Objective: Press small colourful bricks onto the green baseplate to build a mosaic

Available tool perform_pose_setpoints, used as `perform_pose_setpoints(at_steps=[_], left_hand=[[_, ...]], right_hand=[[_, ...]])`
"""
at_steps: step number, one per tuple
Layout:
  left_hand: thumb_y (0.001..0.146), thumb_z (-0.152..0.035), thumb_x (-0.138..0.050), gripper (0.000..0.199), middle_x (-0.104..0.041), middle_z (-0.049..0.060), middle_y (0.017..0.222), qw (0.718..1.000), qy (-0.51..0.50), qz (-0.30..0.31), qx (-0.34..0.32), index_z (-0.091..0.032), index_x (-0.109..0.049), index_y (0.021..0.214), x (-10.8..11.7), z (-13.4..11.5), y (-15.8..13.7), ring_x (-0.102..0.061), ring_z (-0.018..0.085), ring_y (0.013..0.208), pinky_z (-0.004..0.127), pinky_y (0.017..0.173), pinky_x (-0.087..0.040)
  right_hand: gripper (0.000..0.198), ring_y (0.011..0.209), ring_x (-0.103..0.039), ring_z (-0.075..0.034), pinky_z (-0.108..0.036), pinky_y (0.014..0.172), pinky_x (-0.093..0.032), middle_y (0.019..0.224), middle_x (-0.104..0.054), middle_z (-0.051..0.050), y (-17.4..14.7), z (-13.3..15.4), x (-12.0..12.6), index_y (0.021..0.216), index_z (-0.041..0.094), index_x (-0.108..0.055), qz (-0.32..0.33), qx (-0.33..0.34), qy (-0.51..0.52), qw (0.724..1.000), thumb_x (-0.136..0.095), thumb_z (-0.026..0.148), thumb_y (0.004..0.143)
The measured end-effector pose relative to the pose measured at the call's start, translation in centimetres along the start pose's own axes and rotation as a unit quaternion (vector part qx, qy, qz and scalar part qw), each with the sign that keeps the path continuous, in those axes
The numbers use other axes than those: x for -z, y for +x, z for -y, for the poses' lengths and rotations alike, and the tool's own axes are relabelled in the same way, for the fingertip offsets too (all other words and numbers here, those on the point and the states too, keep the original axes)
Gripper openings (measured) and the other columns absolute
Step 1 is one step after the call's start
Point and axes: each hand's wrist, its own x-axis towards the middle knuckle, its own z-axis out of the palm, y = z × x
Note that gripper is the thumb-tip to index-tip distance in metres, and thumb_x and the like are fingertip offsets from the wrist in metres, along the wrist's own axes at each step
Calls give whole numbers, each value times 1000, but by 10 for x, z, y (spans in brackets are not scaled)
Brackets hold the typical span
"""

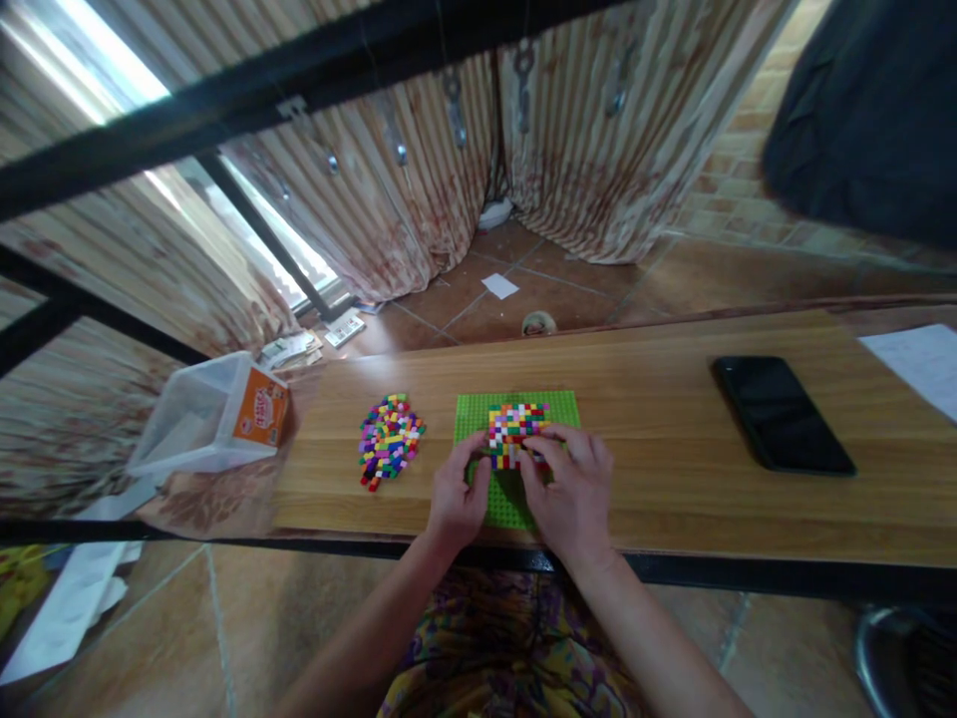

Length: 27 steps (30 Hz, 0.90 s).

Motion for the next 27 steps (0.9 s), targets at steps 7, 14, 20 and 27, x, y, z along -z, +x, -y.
perform_pose_setpoints(at_steps=[7,14,20,27], left_hand=[[94,-15,-49,29,-72,12,113,999,19,8,-34,-17,-60,121,-4,-3,-5,-69,22,107,38,95,-57],[91,-12,-50,29,-72,11,108,999,35,7,-36,-17,-61,117,-6,-2,-5,-69,22,102,38,92,-58],[89,-10,-49,31,-72,12,108,998,33,2,-46,-17,-60,118,-7,1,-5,-69,22,103,37,91,-59],[88,-9,-49,32,-71,13,107,998,38,1,-56,-15,-59,118,-7,3,-6,-69,22,102,37,89,-59]], right_hand=[[13,94,-57,-24,-40,84,-39,101,-70,-8,-2,16,-10,88,23,-74,2,-3,-87,996,-65,32,89],[16,94,-54,-27,-43,83,-35,100,-70,-10,-1,18,-10,84,23,-73,12,-31,-119,992,-62,33,89],[19,91,-52,-26,-43,82,-33,97,-70,-9,2,21,-11,79,23,-72,16,-29,-145,989,-61,32,90],[22,87,-51,-25,-42,79,-32,94,-70,-9,5,25,-9,73,22,-71,17,-29,-165,986,-59,29,90]])
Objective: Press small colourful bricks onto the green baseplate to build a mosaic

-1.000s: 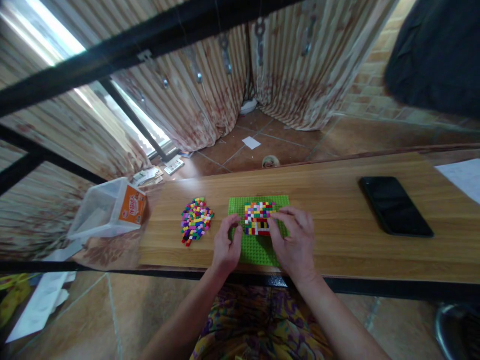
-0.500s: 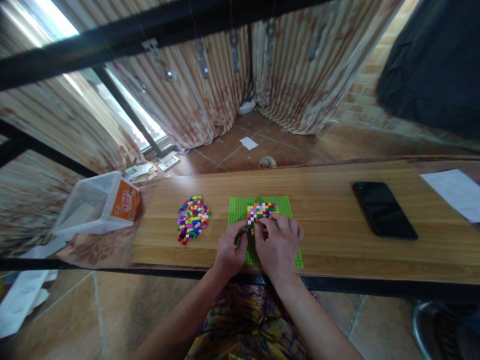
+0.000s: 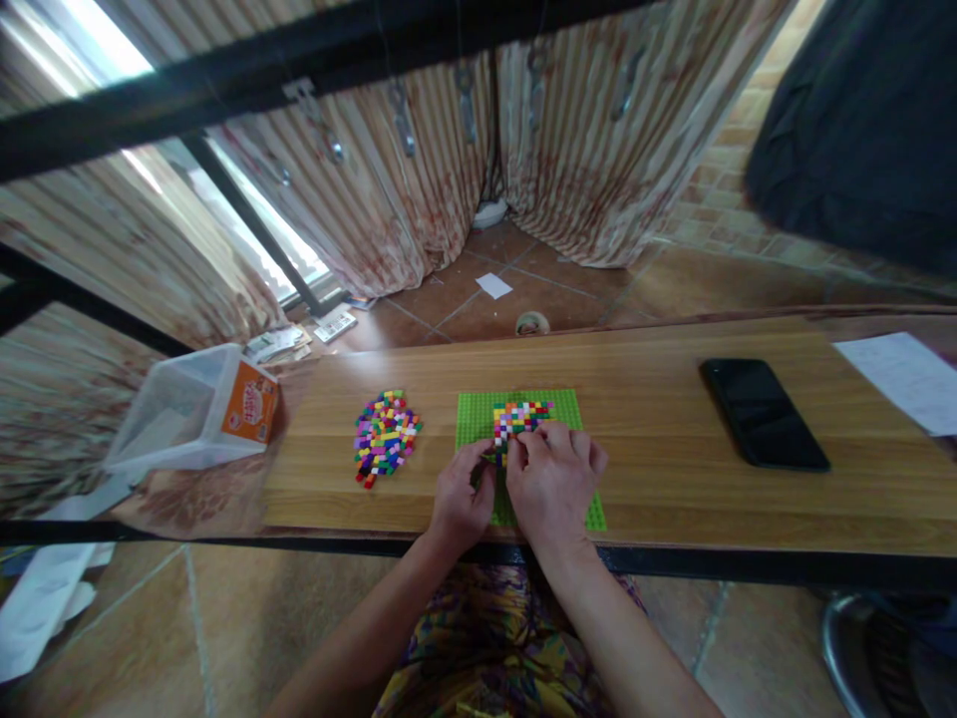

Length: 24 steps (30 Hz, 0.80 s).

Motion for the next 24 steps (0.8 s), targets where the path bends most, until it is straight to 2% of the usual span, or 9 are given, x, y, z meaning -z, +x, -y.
perform_pose_setpoints(at_steps=[6,12,24], left_hand=[[88,-9,-49,33,-71,12,107,1000,2,0,0,-16,-58,118,0,0,1,-69,22,102,36,88,-59],[88,-9,-49,32,-71,12,107,1000,0,6,1,-16,-58,118,1,-1,1,-69,22,101,36,87,-59],[88,-10,-49,32,-71,13,108,1000,3,6,4,-16,-58,118,1,0,0,-69,22,101,38,88,-59]], right_hand=[[21,83,-51,-24,-40,75,-31,90,-71,-8,0,2,-1,70,22,-69,-19,16,-31,999,-60,28,88],[22,82,-51,-23,-40,75,-32,90,-71,-7,-4,-1,-5,74,23,-71,-32,17,-11,999,-58,27,91],[24,84,-51,-23,-39,75,-31,93,-70,-8,-6,-1,-6,79,22,-73,-5,32,0,999,-57,30,95]])
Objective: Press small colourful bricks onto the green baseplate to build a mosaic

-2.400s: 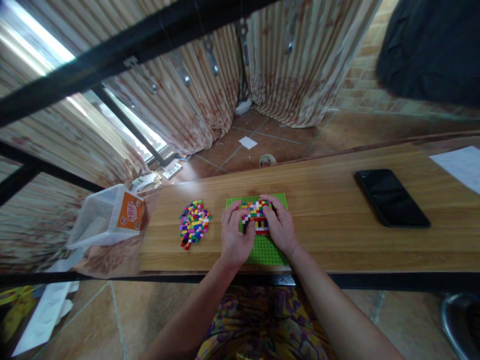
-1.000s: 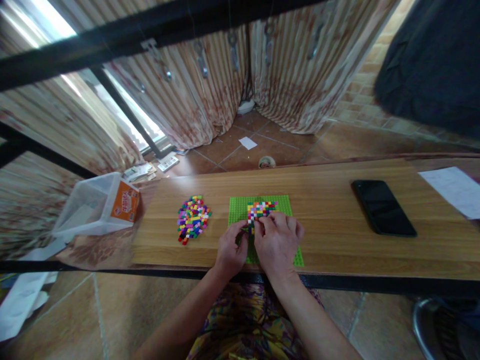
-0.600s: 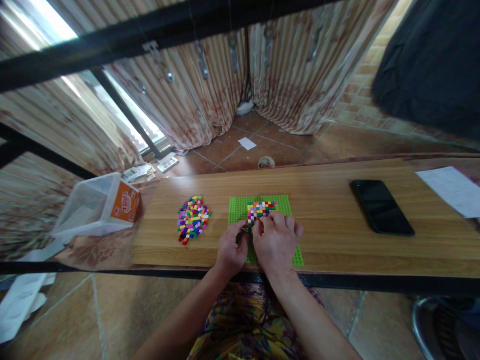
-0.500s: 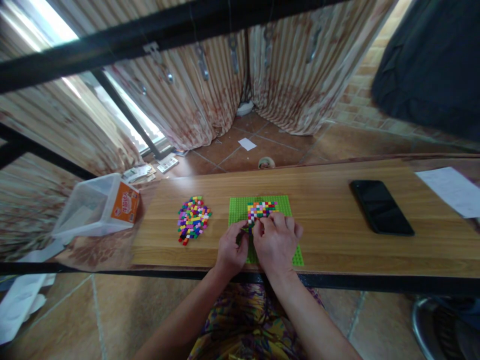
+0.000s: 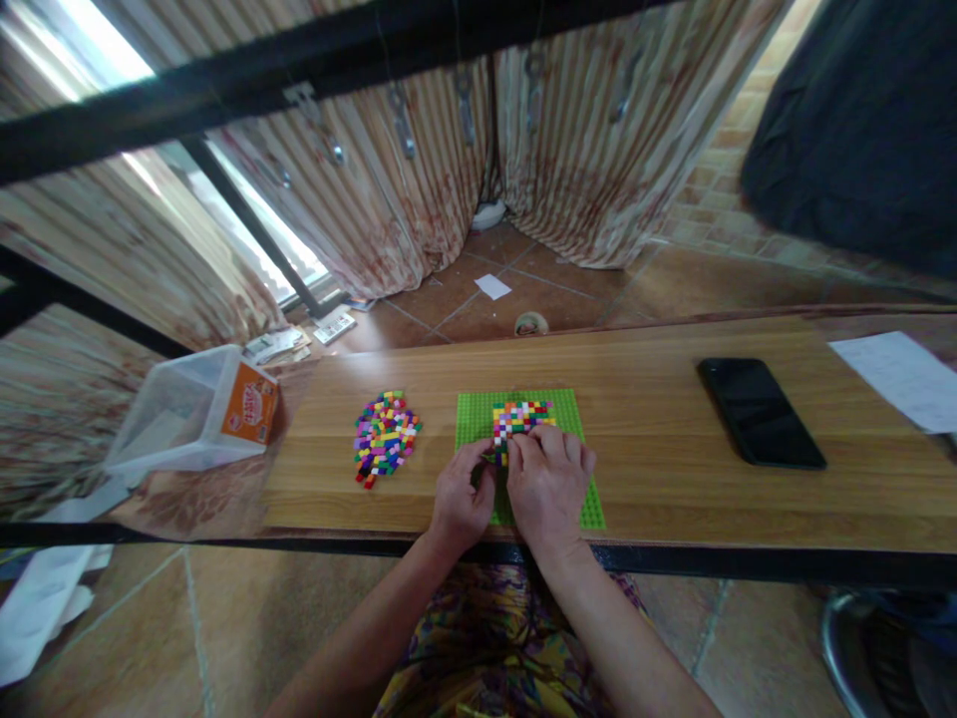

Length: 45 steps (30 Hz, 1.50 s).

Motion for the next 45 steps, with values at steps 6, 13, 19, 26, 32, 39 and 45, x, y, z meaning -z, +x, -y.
perform_pose_setpoints(at_steps=[6,13,19,26,32,39,45], left_hand=[[88,-10,-49,32,-71,11,107,1000,7,3,8,-17,-59,118,0,-1,0,-69,22,102,38,89,-59],[88,-10,-49,32,-71,11,106,1000,-2,-3,7,-17,-59,117,-1,-1,0,-69,21,100,37,88,-59],[86,-8,-49,34,-71,11,106,1000,1,1,2,-17,-59,118,-1,0,1,-68,22,100,37,89,-59],[87,-8,-49,32,-71,11,107,1000,3,6,9,-17,-59,116,-1,-2,0,-68,23,100,38,90,-59],[87,-8,-48,33,-70,12,107,1000,-3,14,9,-16,-58,118,-3,0,0,-67,23,100,39,90,-58],[90,-10,-48,32,-70,11,108,1000,-2,19,14,-18,-59,119,7,-5,-5,-66,22,102,36,90,-57],[88,-13,-54,28,-69,10,105,978,184,-71,63,-18,-64,114,60,16,-20,-63,25,103,41,95,-52]], right_hand=[[22,86,-54,-22,-39,78,-33,96,-71,-8,-5,-5,0,87,23,-74,3,-1,15,1000,-55,30,96],[19,87,-59,-21,-37,81,-36,97,-74,-6,-6,-8,4,98,24,-76,-4,14,55,998,-57,26,96],[23,86,-58,-21,-37,80,-36,95,-74,-5,-4,-7,2,101,27,-77,14,25,61,998,-55,23,96],[21,87,-58,-21,-35,79,-37,95,-73,-7,-7,-8,-2,97,23,-76,3,26,77,997,-55,21,95],[17,86,-58,-21,-34,78,-37,94,-73,-6,-6,-11,-5,96,21,-75,-11,61,59,996,-58,20,93],[18,83,-60,-21,-35,76,-40,93,-73,-6,-4,-17,-2,99,22,-75,-12,87,78,993,-59,20,94],[21,90,-65,-22,-35,80,-46,97,-74,-8,-9,-20,-1,108,19,-73,-16,55,156,986,-58,24,95]])
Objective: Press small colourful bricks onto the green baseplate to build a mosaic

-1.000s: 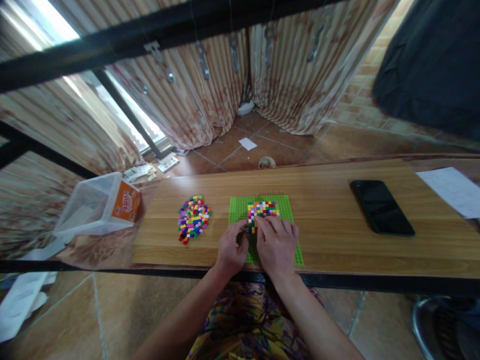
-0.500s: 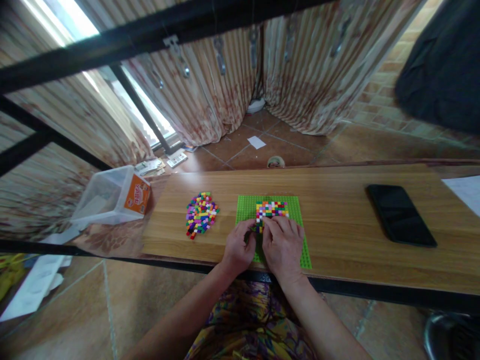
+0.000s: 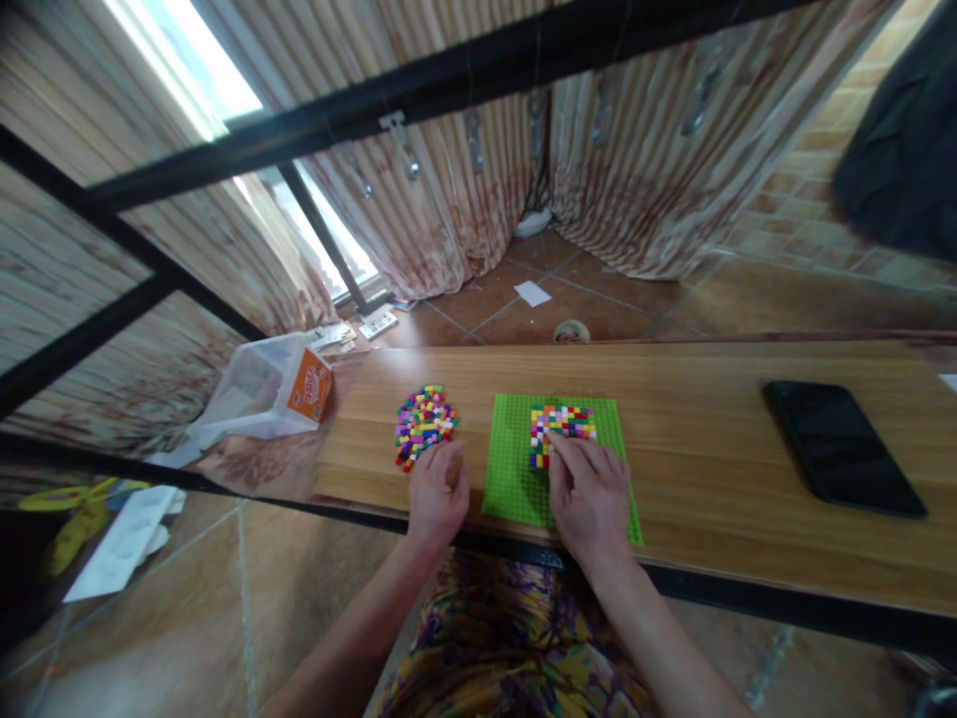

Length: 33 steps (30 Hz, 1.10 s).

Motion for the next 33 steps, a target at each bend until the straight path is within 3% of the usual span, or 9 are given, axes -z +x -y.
perform_pose_setpoints(at_steps=[2,6,17,21,25,27,29,31,33], left_hand=[[88,-15,-56,23,-69,11,102,997,68,-24,18,-18,-67,109,14,18,3,-63,26,102,42,93,-51],[88,-21,-63,17,-69,11,103,990,135,-11,30,-20,-72,102,28,38,11,-63,26,98,41,89,-49],[91,-23,-59,15,-68,10,103,985,174,24,-2,-22,-74,93,26,37,16,-61,27,97,42,87,-45],[91,-20,-57,15,-69,10,101,993,113,18,4,-20,-71,89,27,30,18,-61,27,98,42,89,-45],[90,-22,-58,12,-68,6,87,994,-77,37,70,-20,-68,82,22,-1,16,-61,21,89,35,85,-47],[88,-25,-60,12,-67,3,81,958,-227,77,155,-19,-68,82,15,-23,14,-61,17,79,30,76,-48],[83,-28,-66,11,-67,2,76,891,-369,108,244,-18,-70,82,8,-43,13,-60,15,73,27,71,-48],[78,-30,-72,15,-68,1,76,825,-460,111,309,-18,-73,86,3,-60,14,-60,13,73,25,72,-48],[75,-31,-76,17,-70,1,76,779,-510,114,346,-18,-76,86,1,-71,15,-60,12,73,24,72,-48]], right_hand=[[19,90,-66,-22,-36,82,-48,97,-74,-9,-2,1,0,105,18,-74,-9,-9,19,1000,-59,24,94],[16,90,-68,-23,-38,85,-50,96,-75,-9,-5,3,3,99,17,-74,-19,-16,45,999,-61,23,93],[15,90,-69,-22,-39,84,-52,95,-75,-8,-9,-1,13,100,21,-74,-43,-32,45,998,-61,20,91],[13,89,-69,-22,-38,83,-52,95,-75,-7,-9,3,17,100,21,-73,-50,-37,52,997,-63,20,91],[15,93,-68,-20,-37,85,-52,97,-74,-5,-10,17,21,103,23,-71,-17,-24,98,995,-63,17,91],[17,95,-68,-20,-36,86,-53,98,-74,-5,-11,26,22,106,23,-70,6,-5,129,992,-64,17,91],[19,94,-67,-19,-35,84,-53,98,-74,-5,-12,33,23,108,24,-69,20,16,146,989,-65,18,90],[20,92,-68,-19,-35,82,-54,98,-74,-4,-12,38,23,109,25,-69,31,30,153,987,-65,18,91],[19,92,-68,-19,-35,81,-54,98,-74,-4,-12,40,24,109,26,-69,41,27,157,986,-65,20,91]])
